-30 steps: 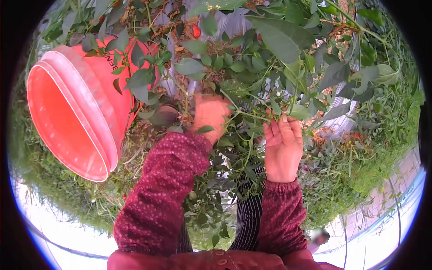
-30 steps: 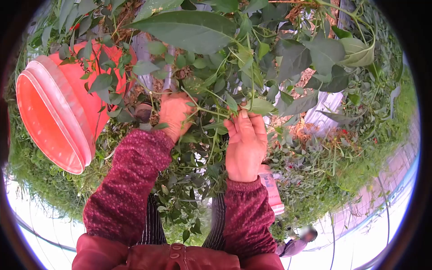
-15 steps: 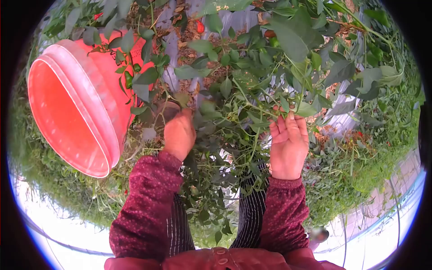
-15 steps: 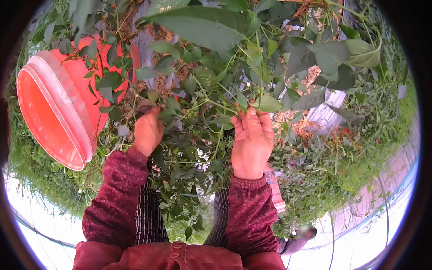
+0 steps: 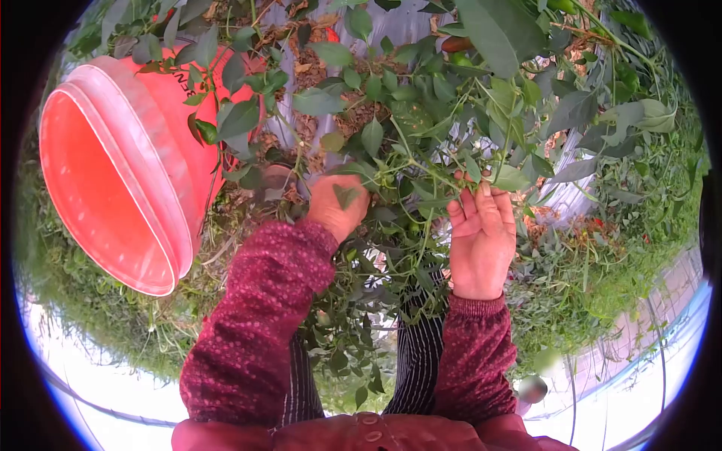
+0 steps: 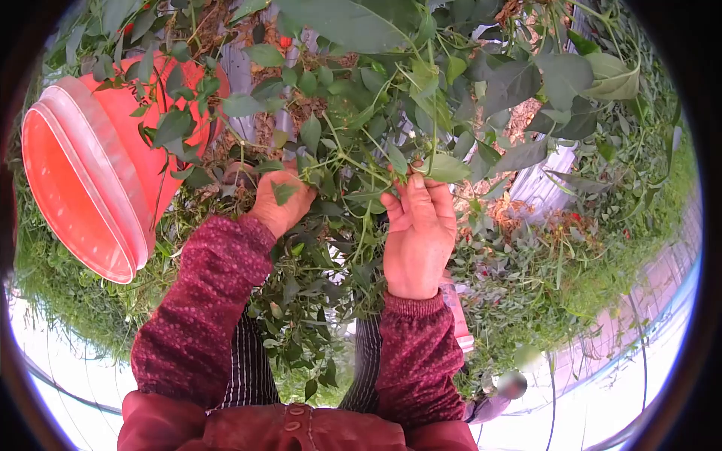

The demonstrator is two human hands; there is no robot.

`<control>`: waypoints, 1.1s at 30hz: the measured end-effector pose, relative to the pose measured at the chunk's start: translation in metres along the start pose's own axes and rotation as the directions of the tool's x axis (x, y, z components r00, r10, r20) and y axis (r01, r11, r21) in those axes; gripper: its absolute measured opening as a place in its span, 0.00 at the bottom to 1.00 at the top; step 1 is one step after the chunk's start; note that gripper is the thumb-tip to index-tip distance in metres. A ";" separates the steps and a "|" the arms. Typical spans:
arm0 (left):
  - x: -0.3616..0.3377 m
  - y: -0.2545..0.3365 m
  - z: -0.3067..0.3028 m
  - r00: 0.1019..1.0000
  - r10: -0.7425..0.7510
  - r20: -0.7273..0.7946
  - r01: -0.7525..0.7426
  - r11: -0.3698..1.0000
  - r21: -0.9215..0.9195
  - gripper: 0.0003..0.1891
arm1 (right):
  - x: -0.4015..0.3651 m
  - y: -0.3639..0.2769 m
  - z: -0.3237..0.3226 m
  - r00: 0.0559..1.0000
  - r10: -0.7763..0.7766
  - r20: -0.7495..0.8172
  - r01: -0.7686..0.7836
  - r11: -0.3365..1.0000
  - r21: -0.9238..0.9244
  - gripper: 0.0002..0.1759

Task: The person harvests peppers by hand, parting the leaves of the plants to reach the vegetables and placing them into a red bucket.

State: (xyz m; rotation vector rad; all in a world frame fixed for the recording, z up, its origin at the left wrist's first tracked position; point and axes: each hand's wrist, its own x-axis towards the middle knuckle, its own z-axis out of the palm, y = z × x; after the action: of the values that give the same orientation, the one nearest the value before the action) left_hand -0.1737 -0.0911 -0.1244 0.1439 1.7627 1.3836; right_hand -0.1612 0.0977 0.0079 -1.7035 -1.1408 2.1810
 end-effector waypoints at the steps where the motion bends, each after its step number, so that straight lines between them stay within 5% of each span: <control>1: 0.000 0.006 0.003 0.997 -0.045 0.057 0.009 0.857 0.515 0.07 | 0.000 -0.001 0.002 1.000 0.006 -0.007 -0.006 1.000 -0.009 0.08; 2: 0.001 0.029 0.000 0.990 -0.115 0.085 -0.021 0.471 0.882 0.07 | 0.000 -0.001 0.002 1.000 0.008 -0.012 -0.008 1.000 -0.012 0.08; 6: -0.013 0.056 -0.025 0.999 -0.014 -0.036 0.036 0.664 0.747 0.08 | -0.004 0.003 0.005 1.000 -0.001 0.027 0.001 1.000 0.004 0.08; 9: -0.020 0.072 -0.041 0.988 -0.080 0.130 -0.029 0.738 0.674 0.14 | -0.006 0.005 0.004 0.998 0.027 0.060 -0.023 0.998 -0.057 0.08; 12: -0.017 0.094 -0.047 0.965 -0.201 0.166 0.055 0.779 0.624 0.14 | -0.009 0.006 0.009 0.998 0.032 0.054 -0.028 0.997 -0.068 0.08; 22: -0.025 0.096 -0.054 0.978 -0.152 0.142 0.036 0.796 0.604 0.14 | -0.013 0.013 0.007 0.997 0.049 0.067 -0.047 0.998 -0.029 0.08; 27: -0.048 0.121 -0.068 0.987 0.039 0.157 -0.118 0.837 0.534 0.16 | -0.012 0.009 0.006 0.997 0.026 0.075 -0.023 0.999 -0.040 0.08; 32: -0.074 0.147 -0.058 0.907 -0.058 0.417 -0.287 0.639 0.713 0.22 | -0.014 0.008 0.008 0.996 0.019 0.087 -0.014 0.998 -0.055 0.10; 33: -0.080 0.148 -0.057 0.878 -0.117 0.464 -0.346 0.516 0.784 0.22 | -0.014 0.008 0.008 0.997 0.026 0.079 -0.021 0.998 -0.057 0.10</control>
State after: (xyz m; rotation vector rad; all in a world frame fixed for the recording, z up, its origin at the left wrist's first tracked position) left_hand -0.2218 -0.1220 0.0436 1.0798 1.8584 0.3351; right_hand -0.1608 0.0807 0.0142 -1.6739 -1.2186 2.2711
